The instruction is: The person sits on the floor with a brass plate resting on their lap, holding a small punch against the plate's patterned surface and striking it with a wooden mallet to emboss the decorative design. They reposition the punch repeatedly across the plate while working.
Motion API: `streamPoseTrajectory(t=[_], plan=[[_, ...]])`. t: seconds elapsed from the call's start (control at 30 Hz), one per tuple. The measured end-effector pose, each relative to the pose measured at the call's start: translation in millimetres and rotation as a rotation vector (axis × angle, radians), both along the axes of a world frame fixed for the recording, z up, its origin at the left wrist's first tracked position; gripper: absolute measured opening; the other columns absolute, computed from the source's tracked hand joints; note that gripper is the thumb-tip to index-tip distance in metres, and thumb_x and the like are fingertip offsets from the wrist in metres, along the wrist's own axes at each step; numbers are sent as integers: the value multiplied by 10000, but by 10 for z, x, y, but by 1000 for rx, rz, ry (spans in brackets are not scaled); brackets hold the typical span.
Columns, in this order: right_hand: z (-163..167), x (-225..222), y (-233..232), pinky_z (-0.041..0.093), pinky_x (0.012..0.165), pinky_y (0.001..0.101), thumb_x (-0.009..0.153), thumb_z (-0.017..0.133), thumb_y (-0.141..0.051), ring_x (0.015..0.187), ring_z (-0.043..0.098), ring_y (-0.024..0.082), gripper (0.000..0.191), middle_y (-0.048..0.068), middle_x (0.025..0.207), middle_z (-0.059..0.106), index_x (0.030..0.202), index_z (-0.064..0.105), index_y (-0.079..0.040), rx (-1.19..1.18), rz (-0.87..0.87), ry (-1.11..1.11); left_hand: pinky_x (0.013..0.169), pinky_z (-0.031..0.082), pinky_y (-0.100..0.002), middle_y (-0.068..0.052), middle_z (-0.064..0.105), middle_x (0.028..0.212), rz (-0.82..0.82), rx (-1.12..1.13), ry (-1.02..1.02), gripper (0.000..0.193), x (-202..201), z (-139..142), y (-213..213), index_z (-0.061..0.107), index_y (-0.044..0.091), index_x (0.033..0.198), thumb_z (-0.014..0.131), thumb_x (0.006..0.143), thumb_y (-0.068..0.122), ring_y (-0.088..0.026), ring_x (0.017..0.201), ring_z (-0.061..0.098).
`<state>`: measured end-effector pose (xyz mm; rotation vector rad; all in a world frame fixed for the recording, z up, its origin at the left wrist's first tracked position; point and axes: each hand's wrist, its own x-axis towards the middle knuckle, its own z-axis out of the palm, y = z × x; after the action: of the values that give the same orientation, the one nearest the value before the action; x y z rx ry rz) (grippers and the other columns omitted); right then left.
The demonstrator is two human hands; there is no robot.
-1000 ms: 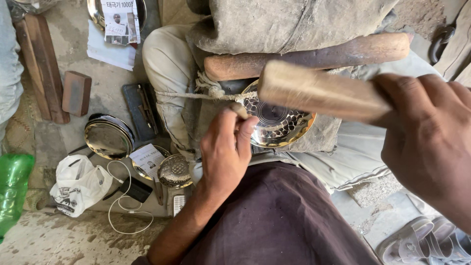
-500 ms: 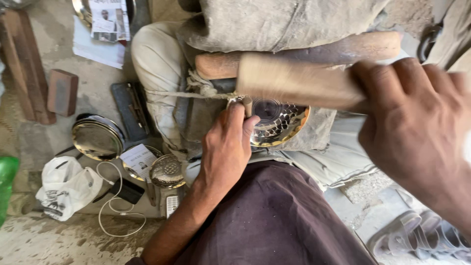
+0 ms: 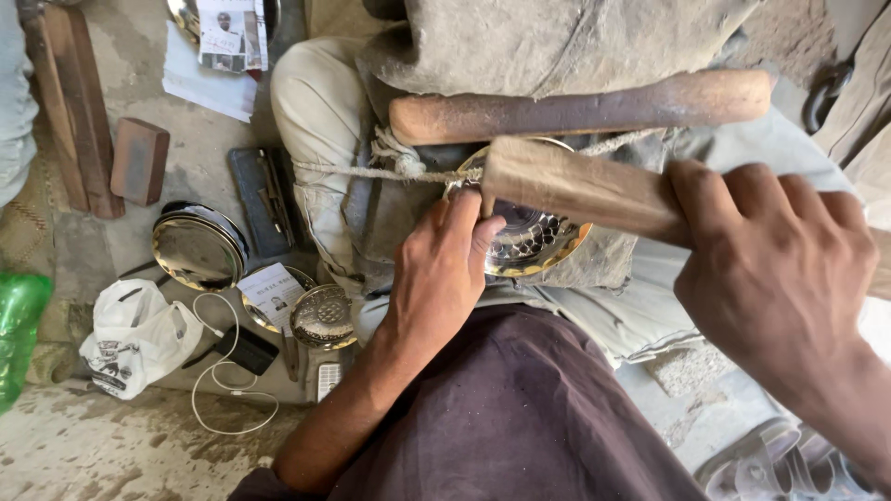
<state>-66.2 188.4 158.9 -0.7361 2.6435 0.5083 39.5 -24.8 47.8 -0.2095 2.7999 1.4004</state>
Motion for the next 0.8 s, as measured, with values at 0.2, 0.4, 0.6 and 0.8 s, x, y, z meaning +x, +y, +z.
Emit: streamPoseTrajectory(t=[0.2,0.4,0.6,0.8], plan=[[-2,-10,310,602,634,410,862,649,42,763,699,336,418,273,1053,697,1274,643,112,-454,-144,-10,728,673,-283,-69,713,985,147,451,180,245,-7,-27,-28,560,13,1129,680,1044,209,-163,890,764],[-116,-35,451,602,759,391,948,671,82,871,696,305,376,254,1036,685,1319,619,124,-479,53,124,745,613,-337,-107,700,976,102,144,242,295,-2,-134,88,622,13,1238,726,997,149,-212,883,716],[-88,-139,348,603,744,359,958,665,43,821,680,244,342,222,1002,664,1278,569,113,-649,-61,1,748,619,-339,-99,690,1040,123,29,215,297,98,-224,198,610,23,1257,706,1027,183,-216,898,712],[47,-196,115,605,708,389,839,711,49,921,699,317,457,259,1057,674,1268,574,128,-615,-21,-10,748,613,-349,-113,669,1052,130,15,200,270,131,-256,205,606,22,1230,706,1037,184,-232,916,712]])
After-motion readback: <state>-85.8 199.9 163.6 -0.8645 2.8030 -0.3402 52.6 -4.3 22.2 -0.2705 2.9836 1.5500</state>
